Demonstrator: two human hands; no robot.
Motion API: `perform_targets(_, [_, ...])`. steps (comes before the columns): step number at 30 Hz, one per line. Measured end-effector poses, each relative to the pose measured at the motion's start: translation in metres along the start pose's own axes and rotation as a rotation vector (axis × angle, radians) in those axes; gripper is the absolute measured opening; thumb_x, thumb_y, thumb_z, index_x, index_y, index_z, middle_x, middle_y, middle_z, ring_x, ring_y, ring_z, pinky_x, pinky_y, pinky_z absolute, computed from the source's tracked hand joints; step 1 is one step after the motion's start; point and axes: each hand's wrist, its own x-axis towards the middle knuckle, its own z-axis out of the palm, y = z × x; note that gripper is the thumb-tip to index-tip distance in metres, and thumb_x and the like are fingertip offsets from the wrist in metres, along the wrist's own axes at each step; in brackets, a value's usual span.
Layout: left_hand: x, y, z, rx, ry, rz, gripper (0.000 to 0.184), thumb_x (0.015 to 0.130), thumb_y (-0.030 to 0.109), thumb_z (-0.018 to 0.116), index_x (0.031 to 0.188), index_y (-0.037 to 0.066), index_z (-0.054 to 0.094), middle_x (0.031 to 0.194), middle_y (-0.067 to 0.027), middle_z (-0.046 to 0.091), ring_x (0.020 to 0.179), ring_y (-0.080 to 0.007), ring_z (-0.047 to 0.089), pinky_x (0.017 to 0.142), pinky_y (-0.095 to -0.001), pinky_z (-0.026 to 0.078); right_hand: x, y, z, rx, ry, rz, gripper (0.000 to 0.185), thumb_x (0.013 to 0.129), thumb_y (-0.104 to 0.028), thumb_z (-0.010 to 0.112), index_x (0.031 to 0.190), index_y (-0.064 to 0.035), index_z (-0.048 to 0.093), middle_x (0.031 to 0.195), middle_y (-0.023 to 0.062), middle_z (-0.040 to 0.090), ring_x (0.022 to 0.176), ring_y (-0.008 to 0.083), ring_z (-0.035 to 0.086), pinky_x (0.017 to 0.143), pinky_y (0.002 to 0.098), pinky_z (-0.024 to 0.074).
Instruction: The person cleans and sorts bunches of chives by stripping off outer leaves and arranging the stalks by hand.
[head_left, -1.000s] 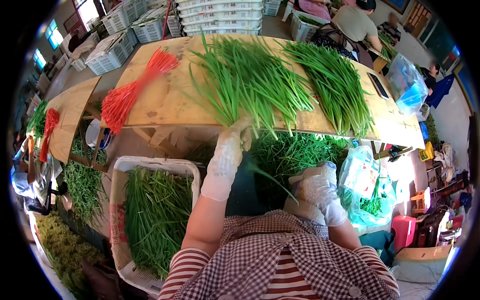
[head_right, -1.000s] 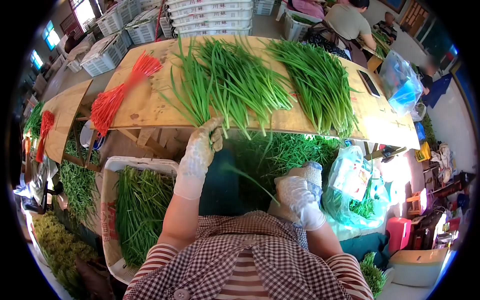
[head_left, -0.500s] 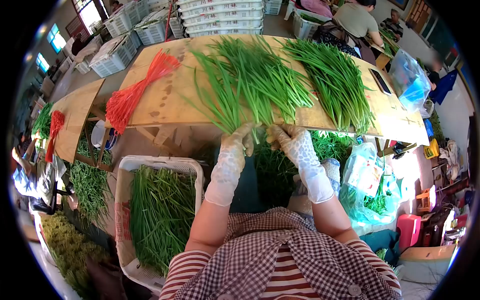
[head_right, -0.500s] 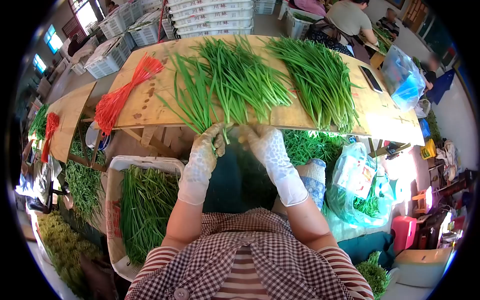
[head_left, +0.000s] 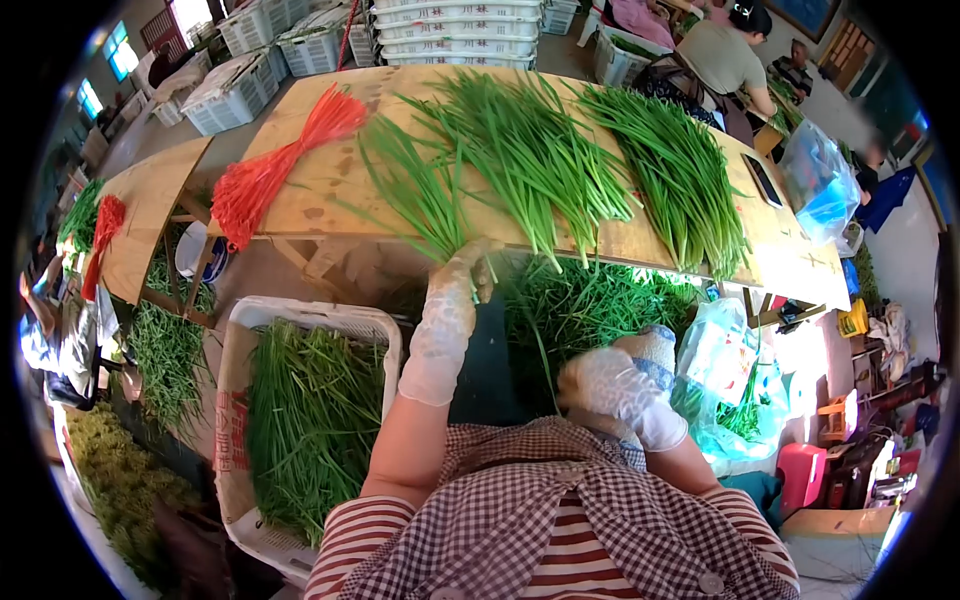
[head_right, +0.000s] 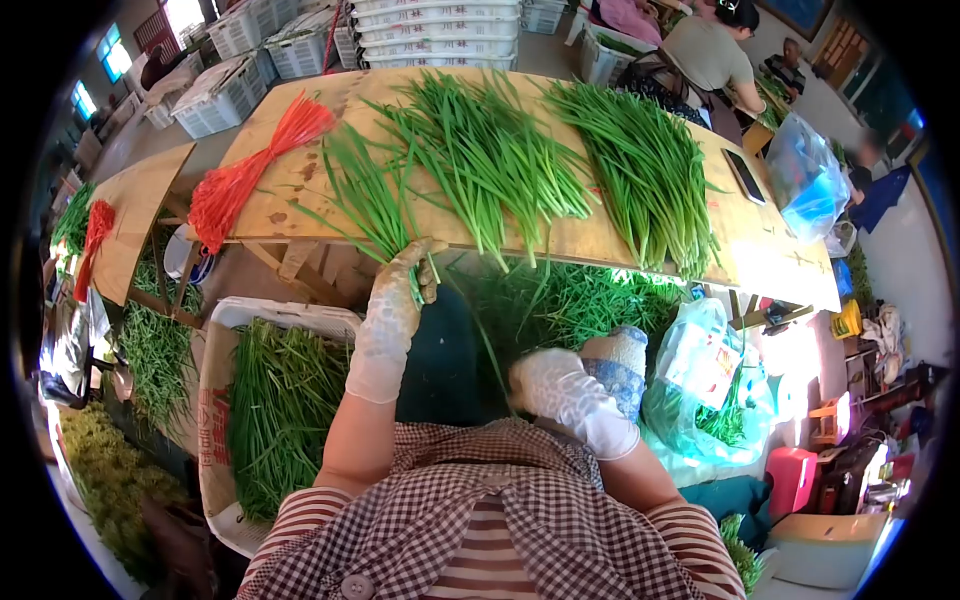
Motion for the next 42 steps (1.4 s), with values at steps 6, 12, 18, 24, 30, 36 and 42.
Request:
perform_targets(6, [-0.021, 0.005, 0.014, -0.003, 0.149, 0.115, 0.024, 0.087, 0.018, 0.065, 0.102, -0.001, 0.062, 0.070, -0.0037, 0.058, 0.058, -0.0123, 0.054, 0.053, -0.0239, 0.045, 0.052, -0.019, -0.067, 0.133, 1.022, 0.261, 0.033, 0.078, -0.040, 0.070, 0.086, -0.0076, 0.065, 0.071, 0.0092, 0.065, 0.064, 0.0275, 0.065, 0.057, 0.0367, 0.0513])
perform_targets(12, [-0.026, 0.010, 0.011, -0.071, -0.033, 0.029, 0.024, 0.091, 0.017, 0.062, 0.104, -0.002, 0.062, 0.074, -0.0050, 0.059, 0.060, -0.0142, 0.056, 0.055, -0.0249, 0.048, 0.075, 0.007, -0.089, 0.332, 0.969, 0.293, 0.023, 0.073, -0.028, 0.069, 0.080, -0.0058, 0.070, 0.071, 0.0136, 0.067, 0.070, 0.0275, 0.067, 0.068, 0.0375, 0.0526])
perform_targets(18, [-0.023, -0.007, 0.018, -0.092, -0.124, -0.081, 0.016, 0.092, 0.017, 0.060, 0.096, 0.002, 0.063, 0.062, 0.0019, 0.046, 0.052, -0.0076, 0.044, 0.044, -0.0210, 0.034, 0.063, 0.001, -0.043, 1.183, 0.542, 0.093, 0.029, 0.076, -0.015, 0.072, 0.096, 0.0043, 0.068, 0.074, 0.0121, 0.069, 0.061, 0.0154, 0.064, 0.058, 0.0280, 0.0521])
perform_targets(24, [-0.026, -0.016, 0.024, -0.157, -0.028, 0.021, 0.011, 0.091, 0.016, 0.061, 0.089, 0.005, 0.061, 0.057, 0.0031, 0.041, 0.048, -0.0067, 0.039, 0.043, -0.0218, 0.030, 0.043, 0.001, -0.008, 1.126, 0.718, 0.111, 0.036, 0.072, -0.028, 0.073, 0.099, -0.0046, 0.070, 0.085, 0.0147, 0.070, 0.075, 0.0223, 0.067, 0.072, 0.0317, 0.0533])
perform_targets(30, [-0.033, 0.025, 0.028, -0.244, -0.080, 0.042, 0.016, 0.090, 0.014, 0.062, 0.096, 0.000, 0.061, 0.076, -0.0055, 0.061, 0.064, -0.0136, 0.058, 0.060, -0.0261, 0.052, -0.021, 0.023, -0.017, 0.339, 0.475, 0.272, 0.033, 0.082, -0.042, 0.062, 0.099, -0.0154, 0.071, 0.090, 0.0127, 0.069, 0.089, 0.0295, 0.066, 0.082, 0.0395, 0.0517])
perform_targets(36, [-0.032, 0.003, 0.034, -0.219, -0.148, -0.029, 0.022, 0.090, 0.014, 0.061, 0.103, -0.003, 0.059, 0.072, -0.0038, 0.056, 0.062, -0.0143, 0.055, 0.057, -0.0257, 0.048, 0.026, 0.052, -0.064, 0.637, 1.061, 0.360, 0.032, 0.082, -0.033, 0.067, 0.094, -0.0039, 0.071, 0.080, 0.0169, 0.069, 0.072, 0.0300, 0.067, 0.069, 0.0371, 0.0527])
perform_targets(42, [-0.033, -0.007, 0.043, -0.073, -0.070, -0.026, 0.020, 0.092, 0.019, 0.060, 0.100, 0.000, 0.060, 0.065, 0.0020, 0.047, 0.055, -0.0096, 0.045, 0.050, -0.0241, 0.039, 0.036, 0.033, -0.052, 1.161, 0.989, 0.074, 0.024, 0.080, -0.022, 0.070, 0.089, 0.0002, 0.071, 0.072, 0.0103, 0.069, 0.063, 0.0126, 0.063, 0.061, 0.0277, 0.0513])
